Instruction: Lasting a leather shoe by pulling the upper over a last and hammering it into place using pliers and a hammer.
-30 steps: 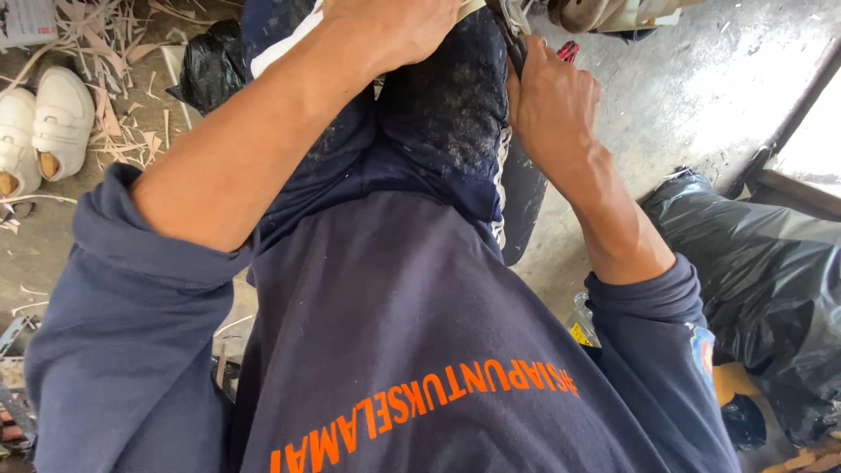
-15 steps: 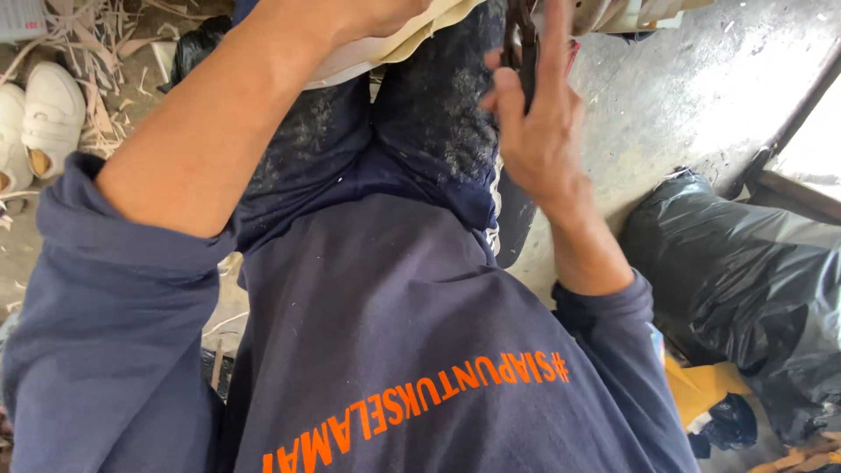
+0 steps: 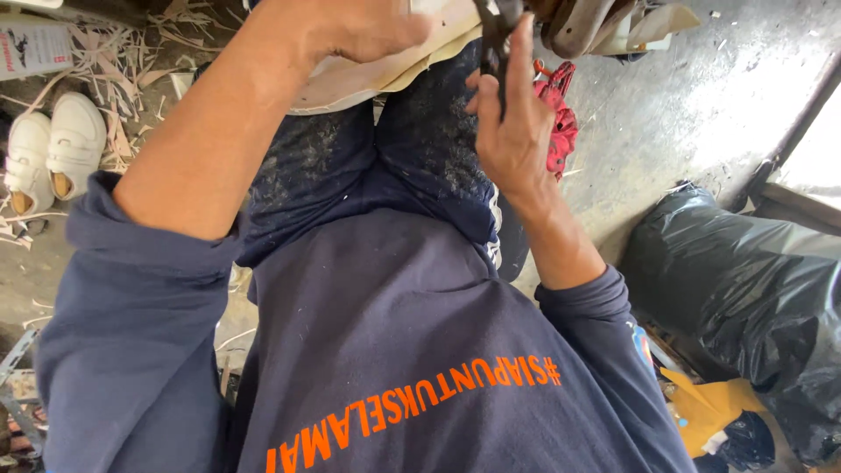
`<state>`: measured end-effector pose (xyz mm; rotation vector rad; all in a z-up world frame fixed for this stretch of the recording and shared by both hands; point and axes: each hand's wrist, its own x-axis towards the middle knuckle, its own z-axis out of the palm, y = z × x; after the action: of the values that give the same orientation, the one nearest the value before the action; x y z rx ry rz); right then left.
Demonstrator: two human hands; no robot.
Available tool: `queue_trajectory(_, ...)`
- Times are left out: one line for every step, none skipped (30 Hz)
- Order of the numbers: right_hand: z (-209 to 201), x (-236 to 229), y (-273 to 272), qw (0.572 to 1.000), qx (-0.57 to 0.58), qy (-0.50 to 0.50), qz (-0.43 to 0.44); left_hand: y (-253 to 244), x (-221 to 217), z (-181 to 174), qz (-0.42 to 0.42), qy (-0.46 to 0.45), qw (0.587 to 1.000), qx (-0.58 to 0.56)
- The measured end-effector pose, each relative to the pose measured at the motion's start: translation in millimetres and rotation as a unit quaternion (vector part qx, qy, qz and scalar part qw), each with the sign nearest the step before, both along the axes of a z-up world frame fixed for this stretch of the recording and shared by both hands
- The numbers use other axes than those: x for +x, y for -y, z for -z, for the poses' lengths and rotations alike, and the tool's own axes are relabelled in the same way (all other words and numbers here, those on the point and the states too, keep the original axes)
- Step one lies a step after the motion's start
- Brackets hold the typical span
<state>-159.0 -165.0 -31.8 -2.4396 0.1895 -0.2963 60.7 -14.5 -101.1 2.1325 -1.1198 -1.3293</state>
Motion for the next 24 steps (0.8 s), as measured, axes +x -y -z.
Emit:
queue_trajectory(-8, 3, -2, 1.000, 0.000, 0.002, 0.001, 0, -1, -15, 0.001, 0.002, 1.000, 0.000)
queue_trajectory(-16, 6, -3, 0.998, 0.018, -0.055, -0.013, -1, -2, -29, -0.017, 0.010, 1.000, -0.004)
queue_trajectory(-24, 11, -5, 0.993, 0.034, -0.109, -0.028, 0, -2, -45, -0.034, 0.019, 0.999, -0.010)
queue_trajectory(-23, 9, -8, 0.994, 0.033, -0.105, -0.027, -1, 0, -50, -0.033, 0.023, 0.999, -0.011)
queue_trajectory(-21, 5, -11, 0.998, 0.018, -0.062, -0.022, -3, -1, -55, -0.011, 0.051, 0.998, -0.024)
queue_trajectory(-19, 1, -14, 1.000, 0.004, -0.020, -0.017, -5, -2, -59, 0.011, 0.078, 0.996, -0.036)
queue_trajectory(-14, 0, -13, 1.000, 0.004, -0.020, -0.016, -5, -2, -60, 0.011, 0.078, 0.996, -0.036)
queue_trajectory(-10, -2, -12, 0.997, -0.026, -0.057, -0.038, -6, -3, -62, 0.001, 0.057, 0.998, -0.035)
queue_trajectory(-6, 1, -8, 0.993, -0.058, -0.089, -0.057, -2, 0, -65, -0.008, 0.041, 0.998, -0.038)
queue_trajectory(-16, 2, -4, 0.993, -0.062, -0.083, -0.055, -2, 0, -75, -0.006, 0.047, 0.998, -0.042)
queue_trajectory(-27, 4, 0, 0.991, -0.050, -0.113, -0.051, -5, -1, -85, -0.024, 0.038, 0.997, -0.061)
queue_trajectory(-36, 6, 3, 0.988, -0.039, -0.143, -0.046, -8, -2, -95, -0.041, 0.030, 0.995, -0.081)
queue_trajectory(-34, -2, 10, 0.989, -0.039, -0.138, -0.049, -17, -7, -106, -0.043, 0.035, 0.995, -0.081)
queue_trajectory(-30, -11, 17, 0.983, 0.141, -0.115, 0.001, -26, -12, -117, -0.026, 0.126, 0.987, -0.094)
queue_trajectory(-27, -23, 23, 0.942, 0.318, -0.094, 0.052, -36, -20, -126, -0.007, 0.210, 0.972, -0.105)
queue_trajectory(-36, -25, 21, 0.941, 0.321, -0.094, 0.051, -52, -27, -120, -0.007, 0.210, 0.972, -0.103)
queue_trajectory(-45, -28, 20, 0.850, 0.516, -0.077, 0.064, -67, -34, -113, -0.033, 0.283, 0.946, -0.152)
queue_trajectory(-54, -31, 19, 0.720, 0.688, -0.055, 0.075, -83, -42, -106, -0.058, 0.353, 0.912, -0.201)
queue_trajectory(-48, -37, 12, 0.720, 0.687, -0.058, 0.074, -84, -43, -98, -0.061, 0.352, 0.912, -0.200)
queue_trajectory(-43, -43, 4, 0.703, 0.690, -0.133, 0.110, -87, -45, -91, -0.021, 0.456, 0.867, -0.199)
queue_trajectory(-36, -48, -4, 0.681, 0.688, -0.208, 0.142, -91, -47, -84, 0.016, 0.555, 0.809, -0.192)
queue_trajectory(-40, -42, -10, 0.681, 0.687, -0.212, 0.138, -91, -46, -86, 0.012, 0.556, 0.809, -0.188)
queue_trajectory(-45, -36, -17, 0.693, 0.656, -0.263, 0.143, -91, -45, -89, 0.028, 0.611, 0.768, -0.191)
queue_trajectory(-50, -31, -24, 0.702, 0.622, -0.313, 0.147, -90, -43, -92, 0.043, 0.663, 0.722, -0.194)
